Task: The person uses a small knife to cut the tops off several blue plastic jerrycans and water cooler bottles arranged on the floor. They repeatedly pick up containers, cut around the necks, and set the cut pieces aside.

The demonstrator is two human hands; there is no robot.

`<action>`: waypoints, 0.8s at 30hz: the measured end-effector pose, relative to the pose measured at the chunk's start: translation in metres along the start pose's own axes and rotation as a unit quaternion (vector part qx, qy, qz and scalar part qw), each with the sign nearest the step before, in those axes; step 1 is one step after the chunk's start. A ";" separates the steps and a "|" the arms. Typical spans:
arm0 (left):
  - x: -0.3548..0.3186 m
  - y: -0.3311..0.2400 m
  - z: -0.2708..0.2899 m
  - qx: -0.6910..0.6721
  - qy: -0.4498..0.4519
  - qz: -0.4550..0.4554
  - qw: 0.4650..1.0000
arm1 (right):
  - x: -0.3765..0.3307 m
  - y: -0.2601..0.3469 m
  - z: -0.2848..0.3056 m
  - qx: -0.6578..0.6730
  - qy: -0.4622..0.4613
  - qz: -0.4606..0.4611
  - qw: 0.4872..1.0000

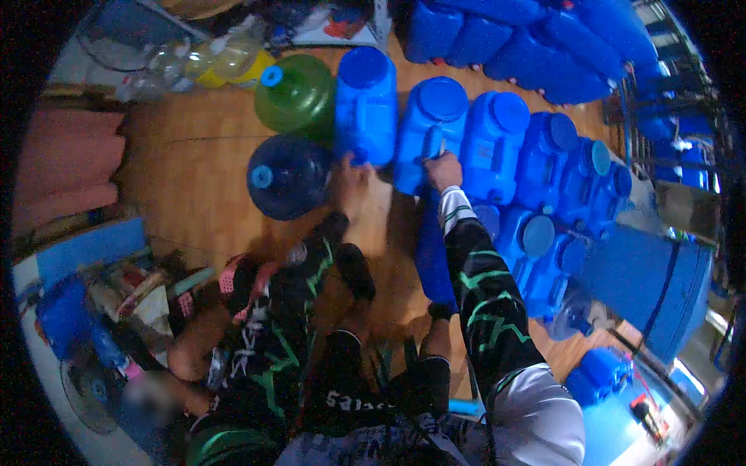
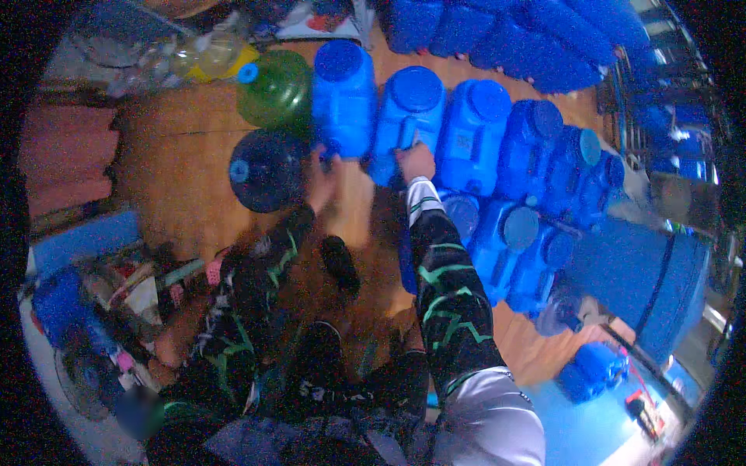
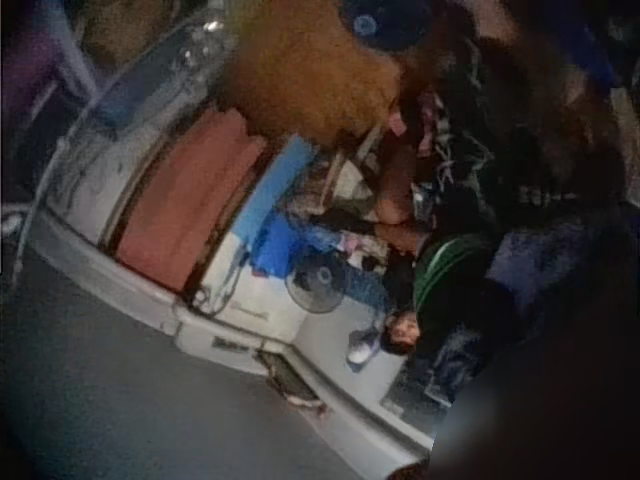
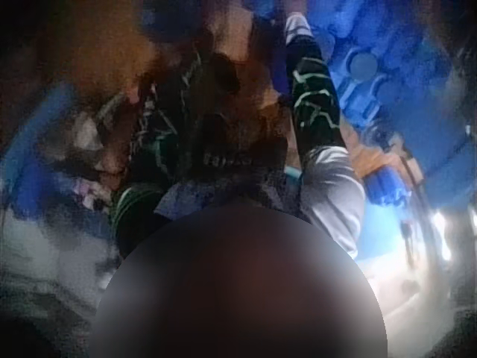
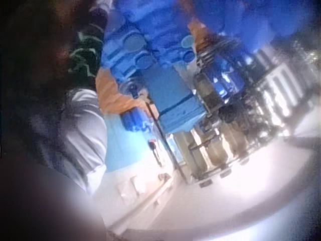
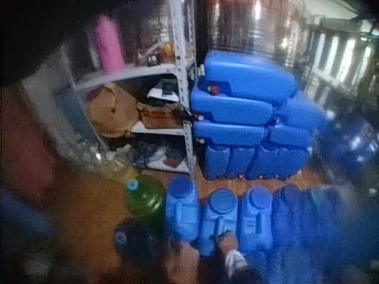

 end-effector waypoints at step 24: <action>0.038 -0.084 -0.158 -0.033 0.311 0.036 0.949 | -0.276 -0.216 -0.111 0.097 -0.076 -0.133 0.984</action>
Point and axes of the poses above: each hand's wrist, its own x-axis towards the middle knuckle, its own z-axis out of the back of the hand, y = z × x, the point moved 8 cm from there along x, towards the middle knuckle, and after that the axes turned 15 degrees about -z, right-handed, at the moved point
